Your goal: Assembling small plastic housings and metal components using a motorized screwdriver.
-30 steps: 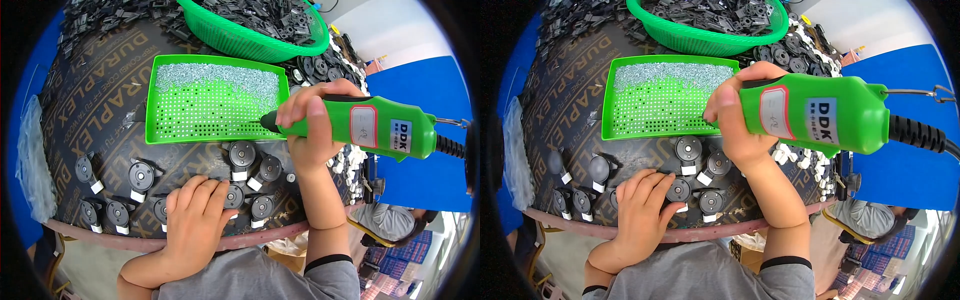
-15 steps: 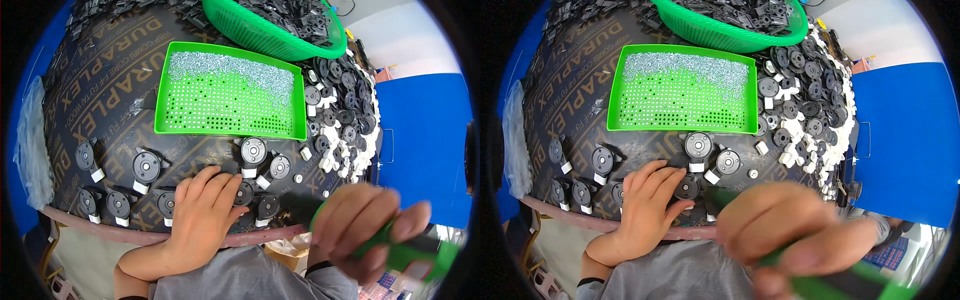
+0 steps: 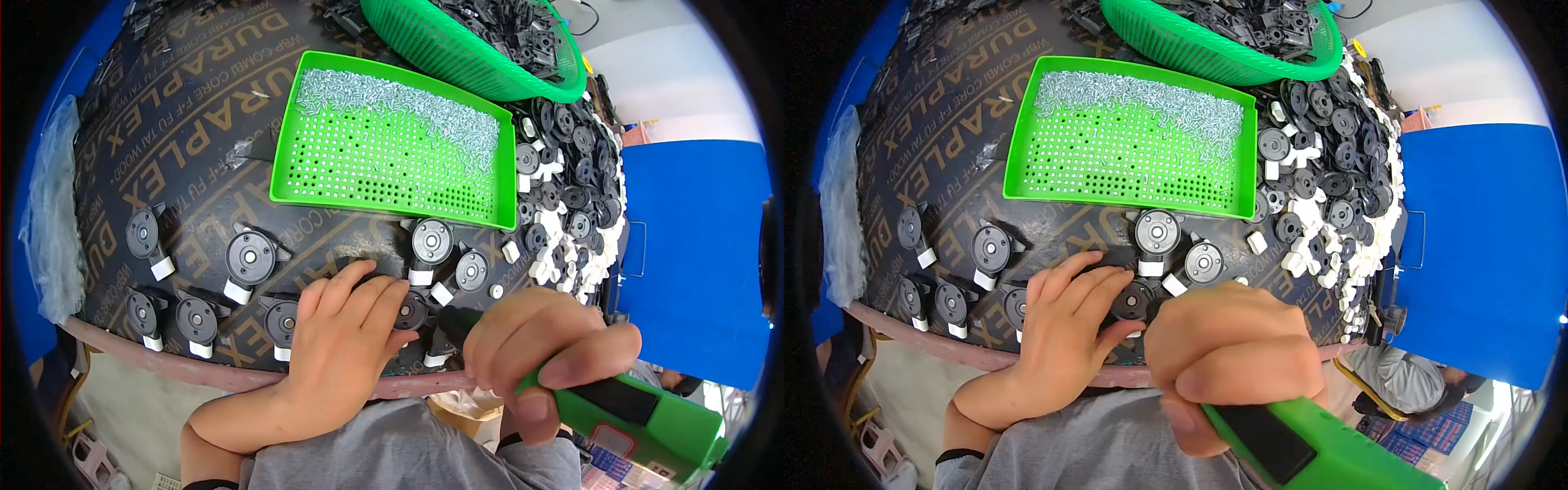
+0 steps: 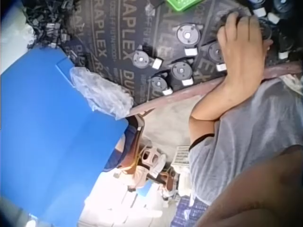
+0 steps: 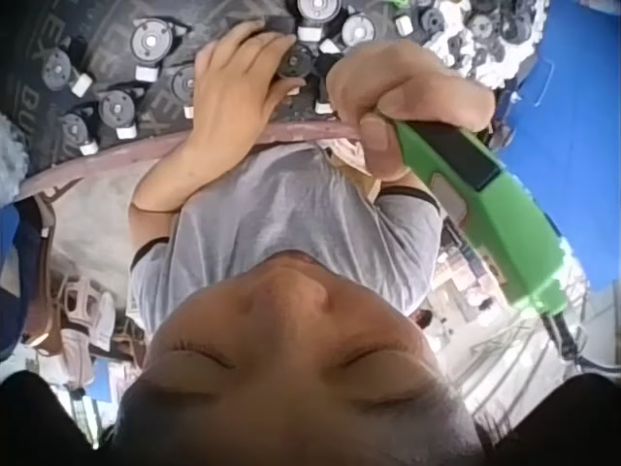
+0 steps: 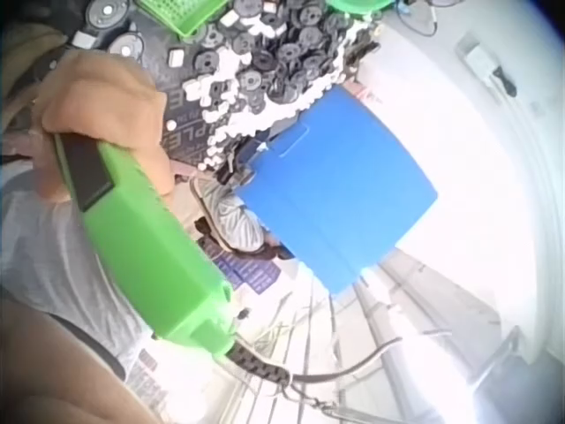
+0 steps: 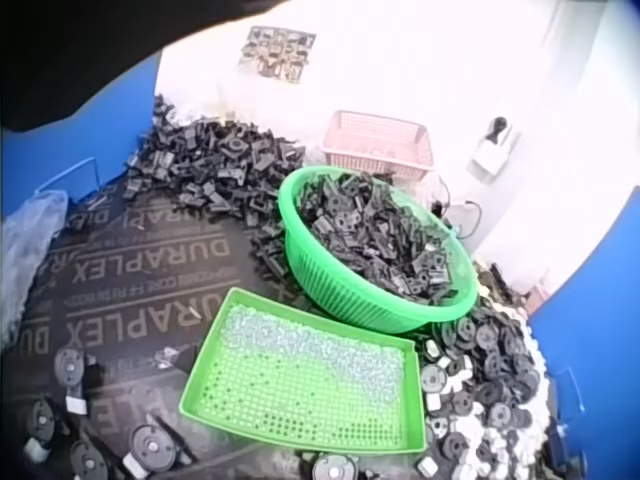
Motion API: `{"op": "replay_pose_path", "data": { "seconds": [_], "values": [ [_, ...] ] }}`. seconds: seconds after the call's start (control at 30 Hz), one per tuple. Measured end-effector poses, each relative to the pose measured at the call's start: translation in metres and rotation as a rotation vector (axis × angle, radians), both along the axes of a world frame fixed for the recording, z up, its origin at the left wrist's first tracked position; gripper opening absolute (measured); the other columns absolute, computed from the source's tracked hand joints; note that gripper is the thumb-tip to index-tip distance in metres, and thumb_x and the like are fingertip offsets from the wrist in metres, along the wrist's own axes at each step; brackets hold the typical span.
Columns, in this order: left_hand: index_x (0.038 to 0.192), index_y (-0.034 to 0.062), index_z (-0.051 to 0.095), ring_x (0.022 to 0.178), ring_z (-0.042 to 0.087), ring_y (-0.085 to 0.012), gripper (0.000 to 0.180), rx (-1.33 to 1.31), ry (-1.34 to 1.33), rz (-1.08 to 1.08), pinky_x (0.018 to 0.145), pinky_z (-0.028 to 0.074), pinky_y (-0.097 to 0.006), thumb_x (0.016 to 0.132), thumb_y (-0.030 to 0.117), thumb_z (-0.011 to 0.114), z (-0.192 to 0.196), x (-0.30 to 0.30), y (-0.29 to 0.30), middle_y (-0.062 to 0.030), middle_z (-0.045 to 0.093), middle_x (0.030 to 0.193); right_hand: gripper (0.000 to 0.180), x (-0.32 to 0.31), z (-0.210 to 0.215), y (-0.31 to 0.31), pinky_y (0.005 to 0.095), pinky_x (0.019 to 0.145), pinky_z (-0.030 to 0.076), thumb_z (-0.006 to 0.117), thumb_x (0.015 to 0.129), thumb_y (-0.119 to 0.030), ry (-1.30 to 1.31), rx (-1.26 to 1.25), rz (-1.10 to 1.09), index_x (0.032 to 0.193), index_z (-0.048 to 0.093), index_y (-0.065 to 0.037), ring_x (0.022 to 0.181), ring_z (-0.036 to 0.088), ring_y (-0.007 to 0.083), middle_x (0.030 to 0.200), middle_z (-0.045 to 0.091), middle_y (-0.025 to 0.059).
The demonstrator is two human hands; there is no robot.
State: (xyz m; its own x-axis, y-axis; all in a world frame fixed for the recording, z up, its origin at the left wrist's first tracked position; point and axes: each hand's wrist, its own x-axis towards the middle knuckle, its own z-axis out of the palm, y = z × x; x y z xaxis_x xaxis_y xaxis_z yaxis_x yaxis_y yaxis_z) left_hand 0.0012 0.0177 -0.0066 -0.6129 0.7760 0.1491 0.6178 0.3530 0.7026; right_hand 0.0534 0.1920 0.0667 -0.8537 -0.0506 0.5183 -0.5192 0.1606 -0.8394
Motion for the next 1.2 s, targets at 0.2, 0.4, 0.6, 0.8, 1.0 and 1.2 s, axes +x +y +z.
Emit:
{"op": "replay_pose_path", "data": {
  "seconds": [0.2,0.4,0.6,0.8,1.0,1.2],
  "values": [
    [0.119,0.0020,0.061,0.120,0.052,-0.0279,0.048,-0.026,0.019,-0.001,0.093,0.037,-0.042,0.076,0.021,0.074,0.002,0.002,0.001,-0.0084,0.062,0.112,0.030,0.009,-0.003,-0.013,0.0351,0.049,0.052,0.064,0.090,-0.006,-0.033,-0.040,-0.261,0.106,0.038,-0.007,0.053,0.056,0.0204,0.067,0.057,0.0110],
    [0.117,0.0034,0.063,0.120,0.052,-0.0284,0.050,-0.039,0.058,-0.005,0.093,0.035,-0.043,0.076,0.029,0.075,-0.001,0.004,0.003,-0.0071,0.064,0.114,0.027,-0.002,0.003,0.004,0.0332,0.044,0.048,0.062,0.092,-0.009,0.079,-0.086,-0.136,0.107,0.039,-0.009,0.052,0.053,0.0181,0.065,0.053,0.0065],
    [0.120,0.0025,0.063,0.123,0.048,-0.0284,0.056,-0.098,0.118,0.034,0.095,0.032,-0.044,0.077,0.037,0.073,-0.002,0.005,0.001,-0.0069,0.063,0.118,0.026,-0.051,-0.016,0.031,0.0301,0.047,0.043,0.055,0.093,-0.009,0.089,-0.107,-0.438,0.116,0.042,-0.011,0.054,0.045,0.0161,0.067,0.047,0.0067],
    [0.120,0.0025,0.063,0.126,0.046,-0.0293,0.057,-0.093,0.161,0.037,0.096,0.029,-0.045,0.077,0.040,0.072,-0.003,0.004,0.000,-0.0063,0.063,0.118,0.022,-0.064,-0.033,0.039,0.0311,0.045,0.043,0.052,0.094,-0.007,0.114,-0.087,-0.402,0.113,0.041,-0.010,0.051,0.046,0.0169,0.066,0.049,0.0074],
    [0.120,0.0027,0.064,0.125,0.047,-0.0295,0.057,-0.080,0.134,0.033,0.096,0.030,-0.045,0.077,0.040,0.073,-0.002,0.005,0.000,-0.0060,0.063,0.118,0.022,-0.064,-0.031,0.036,0.0317,0.045,0.043,0.053,0.093,-0.007,0.107,-0.092,-0.373,0.111,0.041,-0.008,0.051,0.048,0.0173,0.065,0.049,0.0074],
    [0.117,0.0017,0.064,0.125,0.048,-0.0289,0.052,-0.028,0.126,0.027,0.096,0.031,-0.044,0.076,0.032,0.075,-0.001,0.004,0.000,-0.0076,0.063,0.116,0.023,-0.061,-0.034,0.034,0.0305,0.045,0.043,0.054,0.093,-0.009,0.128,-0.131,-0.415,0.112,0.042,-0.010,0.052,0.046,0.0166,0.067,0.049,0.0063]
  ]
}}
